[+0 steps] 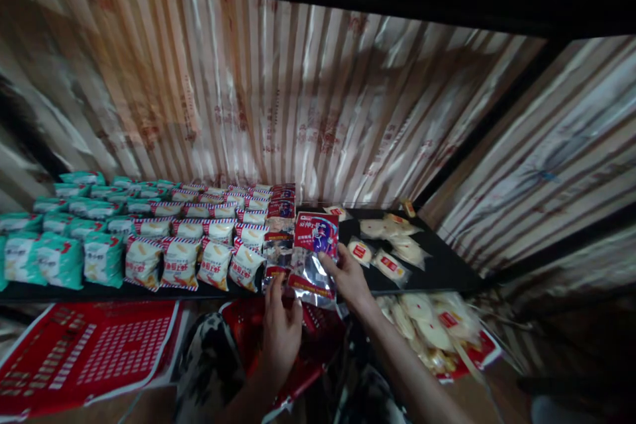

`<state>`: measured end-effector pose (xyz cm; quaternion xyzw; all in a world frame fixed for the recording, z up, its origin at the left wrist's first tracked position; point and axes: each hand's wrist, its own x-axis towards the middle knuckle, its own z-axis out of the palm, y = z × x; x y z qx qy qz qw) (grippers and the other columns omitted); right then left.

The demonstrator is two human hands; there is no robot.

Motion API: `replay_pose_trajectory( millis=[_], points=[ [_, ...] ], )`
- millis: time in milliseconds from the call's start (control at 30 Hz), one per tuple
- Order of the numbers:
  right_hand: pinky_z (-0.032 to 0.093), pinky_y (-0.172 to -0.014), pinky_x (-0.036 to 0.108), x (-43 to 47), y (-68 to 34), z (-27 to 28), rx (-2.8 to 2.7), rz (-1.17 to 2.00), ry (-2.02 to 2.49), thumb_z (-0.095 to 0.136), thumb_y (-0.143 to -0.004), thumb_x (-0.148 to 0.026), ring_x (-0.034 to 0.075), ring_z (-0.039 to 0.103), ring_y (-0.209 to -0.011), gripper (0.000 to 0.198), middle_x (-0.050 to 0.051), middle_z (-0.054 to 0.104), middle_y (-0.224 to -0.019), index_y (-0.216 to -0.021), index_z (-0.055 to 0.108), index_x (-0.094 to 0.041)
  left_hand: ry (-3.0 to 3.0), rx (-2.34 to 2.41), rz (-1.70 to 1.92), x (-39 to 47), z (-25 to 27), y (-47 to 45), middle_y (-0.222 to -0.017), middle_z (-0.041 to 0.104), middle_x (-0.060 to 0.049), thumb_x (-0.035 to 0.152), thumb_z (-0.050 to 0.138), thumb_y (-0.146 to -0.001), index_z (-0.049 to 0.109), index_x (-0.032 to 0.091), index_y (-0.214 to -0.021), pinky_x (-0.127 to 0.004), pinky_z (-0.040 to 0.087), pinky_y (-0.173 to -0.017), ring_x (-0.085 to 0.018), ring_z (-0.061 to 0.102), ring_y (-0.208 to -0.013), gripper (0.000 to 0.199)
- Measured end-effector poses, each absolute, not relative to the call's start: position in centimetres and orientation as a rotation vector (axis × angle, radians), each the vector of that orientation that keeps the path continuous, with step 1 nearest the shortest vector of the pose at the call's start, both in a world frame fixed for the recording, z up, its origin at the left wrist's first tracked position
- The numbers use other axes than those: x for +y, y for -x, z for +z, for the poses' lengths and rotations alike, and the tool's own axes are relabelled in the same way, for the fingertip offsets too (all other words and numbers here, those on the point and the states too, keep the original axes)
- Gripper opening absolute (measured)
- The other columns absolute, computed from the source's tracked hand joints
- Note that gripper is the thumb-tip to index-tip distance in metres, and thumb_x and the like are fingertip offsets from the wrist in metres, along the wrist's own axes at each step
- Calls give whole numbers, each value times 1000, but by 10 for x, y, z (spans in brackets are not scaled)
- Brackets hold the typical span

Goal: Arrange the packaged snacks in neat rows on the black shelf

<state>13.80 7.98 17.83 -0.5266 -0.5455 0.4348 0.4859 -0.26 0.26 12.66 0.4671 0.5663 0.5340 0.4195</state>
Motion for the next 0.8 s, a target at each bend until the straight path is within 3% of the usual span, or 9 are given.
replay_pose_trajectory(
  millis=[100, 233, 500, 700, 800],
  points=[
    [51, -74, 33, 112, -126, 181, -1434, 969, 1304, 59, -76, -45, 19, 63, -79, 42, 5, 69, -92, -107, 53, -17, -1605, 1691, 1395, 2, 130, 8, -152, 21, -10, 18, 43, -83, 40, 22, -135, -44, 42, -101, -28, 27, -137, 52],
    [49, -83, 35, 145, -105, 180, -1596, 850, 1333, 57, -79, -35, 20, 64, -91, 48, 7, 67, -104, -123, 46, -19, -2089, 1748, 1271, 13, 133, 12, -151, 26, -8, 9, 41, -80, 48, 19, -129, -49, 29, -110, -27, 13, -141, 51],
    [48, -84, 35, 162, -81, 175, -1885, 557, 1553, 56, -79, -22, 22, 63, -95, 66, 12, 66, -107, -139, 29, -14, -2143, 1806, 1138, 39, 113, 7, -150, 25, -15, 6, 40, -76, 38, 8, -136, -51, 27, -111, -28, 7, -141, 60],
    [46, -88, 32, 162, -77, 170, -2057, 361, 1565, 50, -83, -23, 22, 59, -102, 42, 13, 60, -114, -124, 52, -14, -2127, 1809, 1142, 44, 104, 2, -149, 27, -17, 6, 38, -78, 33, 6, -138, -48, 28, -111, -27, 13, -141, 61],
    [46, -87, 33, 157, -75, 170, -2078, 298, 1630, 48, -84, -27, 22, 57, -103, 38, 13, 58, -117, -121, 56, -17, -2090, 1831, 1164, 46, 99, 1, -148, 29, -17, 6, 38, -77, 31, 7, -139, -47, 28, -111, -25, 17, -140, 62]
  ],
)
